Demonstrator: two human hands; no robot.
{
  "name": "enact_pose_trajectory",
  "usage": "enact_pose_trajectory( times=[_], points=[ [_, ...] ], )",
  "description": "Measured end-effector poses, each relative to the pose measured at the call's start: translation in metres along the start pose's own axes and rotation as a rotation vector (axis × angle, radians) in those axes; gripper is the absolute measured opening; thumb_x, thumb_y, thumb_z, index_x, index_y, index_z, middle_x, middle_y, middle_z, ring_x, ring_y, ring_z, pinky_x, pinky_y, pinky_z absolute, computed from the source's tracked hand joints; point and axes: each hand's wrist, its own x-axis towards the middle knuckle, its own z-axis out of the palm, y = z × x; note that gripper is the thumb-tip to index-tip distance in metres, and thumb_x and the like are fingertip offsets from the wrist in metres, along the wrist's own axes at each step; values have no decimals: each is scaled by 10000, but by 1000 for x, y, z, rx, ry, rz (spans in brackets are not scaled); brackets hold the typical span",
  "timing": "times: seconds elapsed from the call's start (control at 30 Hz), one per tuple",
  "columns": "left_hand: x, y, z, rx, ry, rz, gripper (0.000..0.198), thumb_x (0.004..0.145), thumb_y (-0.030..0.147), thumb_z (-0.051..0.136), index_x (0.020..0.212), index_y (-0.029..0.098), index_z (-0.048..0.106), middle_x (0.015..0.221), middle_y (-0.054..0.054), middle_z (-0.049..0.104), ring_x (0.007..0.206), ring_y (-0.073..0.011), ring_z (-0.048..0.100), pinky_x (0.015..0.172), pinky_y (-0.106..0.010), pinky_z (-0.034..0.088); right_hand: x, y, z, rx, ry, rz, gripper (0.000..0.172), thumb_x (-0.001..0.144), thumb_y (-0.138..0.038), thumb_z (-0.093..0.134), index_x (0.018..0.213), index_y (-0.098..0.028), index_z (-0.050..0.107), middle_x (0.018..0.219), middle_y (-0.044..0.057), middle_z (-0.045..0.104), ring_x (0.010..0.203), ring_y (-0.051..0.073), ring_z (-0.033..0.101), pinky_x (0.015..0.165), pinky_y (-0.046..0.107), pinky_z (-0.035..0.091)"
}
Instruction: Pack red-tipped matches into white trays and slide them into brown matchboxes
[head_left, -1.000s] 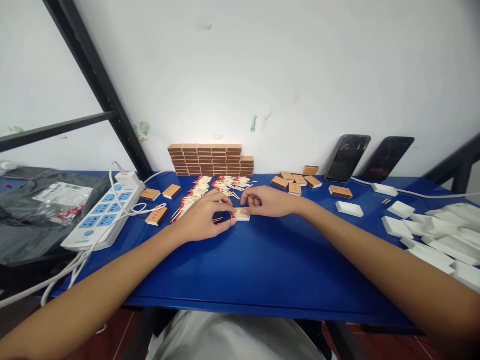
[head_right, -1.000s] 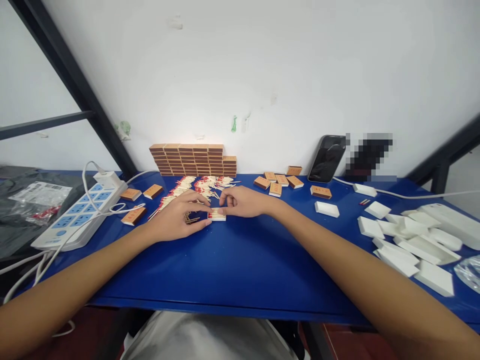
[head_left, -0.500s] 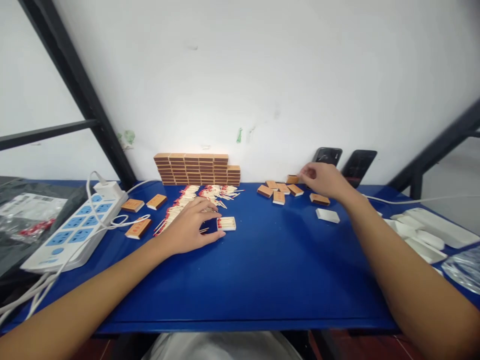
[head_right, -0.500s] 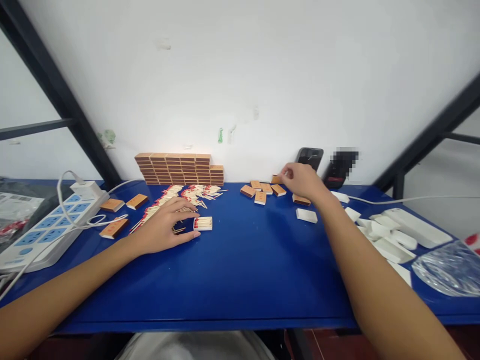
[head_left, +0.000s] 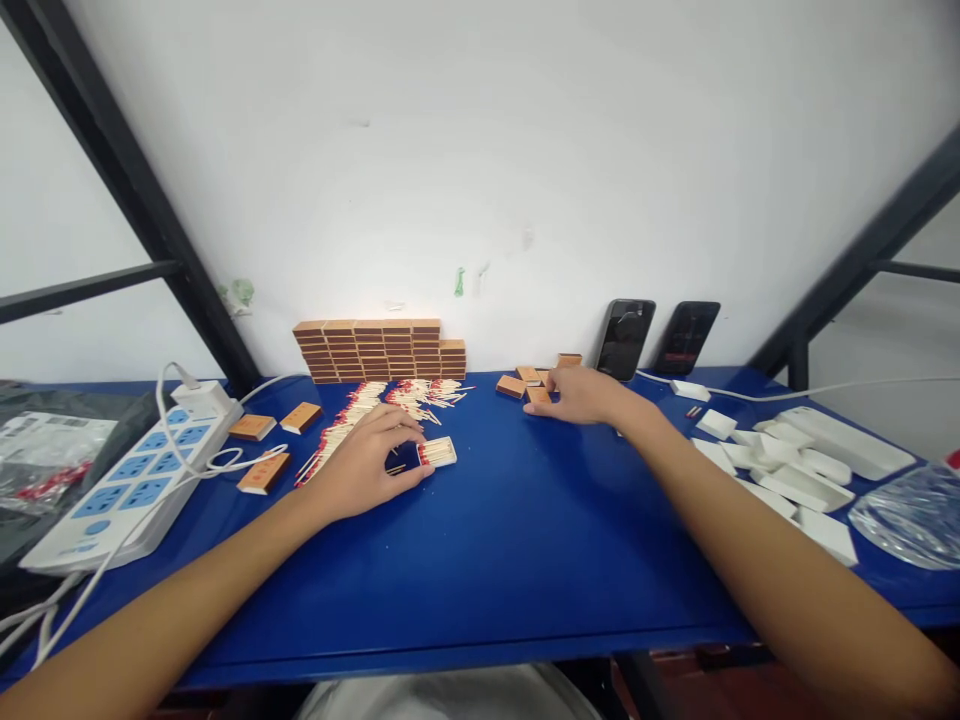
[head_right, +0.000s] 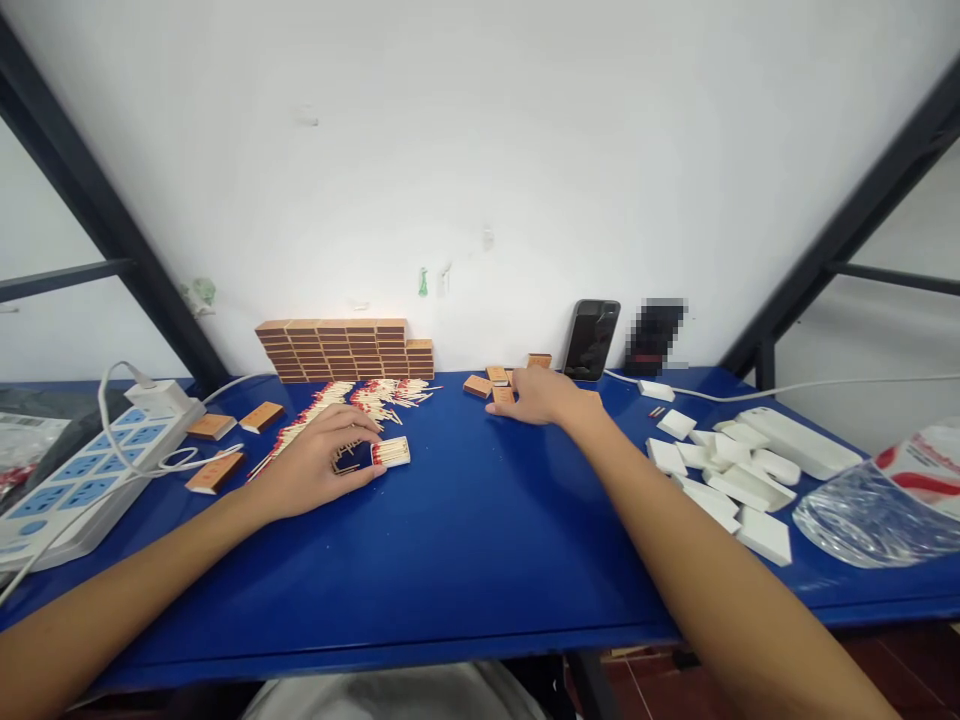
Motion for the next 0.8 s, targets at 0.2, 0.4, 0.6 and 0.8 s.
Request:
enact_pose_trajectory(
  times=[0.2, 0.4, 0.6, 0.8],
  points=[
    [1, 1, -7, -12, 41, 21, 211, 943, 386, 742, 1078, 224, 737, 1119, -80, 740, 1128, -276, 640, 1034, -477, 521, -5, 3, -10, 162, -61, -141, 760, 1011, -757, 266, 682, -196, 660, 761, 139, 713, 667, 244, 643, 639, 370, 429],
    [0, -2, -5, -11, 40, 9, 224, 939, 393, 747, 1094, 232, 737, 1124, -86, 742, 1132, -283, 643, 1030, -478, 523, -6, -4, -7, 114, 81, -64, 605, 883, -766, 574, 1010, -183, 678, 1014, 168, 755, 863, 298, 691, 643, 340, 431],
    [0, -2, -6, -20, 32, -2, 235, 939, 397, 744, 1104, 230, 742, 1105, -85, 742, 1113, -279, 651, 1017, -471, 527, -8, -20, -5, 221, -68, -169, 331, 906, -528, 641, 900, -200, 688, 947, 109, 755, 822, 266, 684, 665, 340, 439],
    [1, -1, -6, -25, 9, 6, 199, 941, 369, 745, 1079, 226, 726, 1092, -71, 746, 1095, -266, 653, 999, -454, 525, -9, -12, -10, 404, -159, -312, 577, 1028, -627, 387, 722, -207, 637, 711, 65, 671, 686, 213, 622, 682, 343, 447]
  ],
)
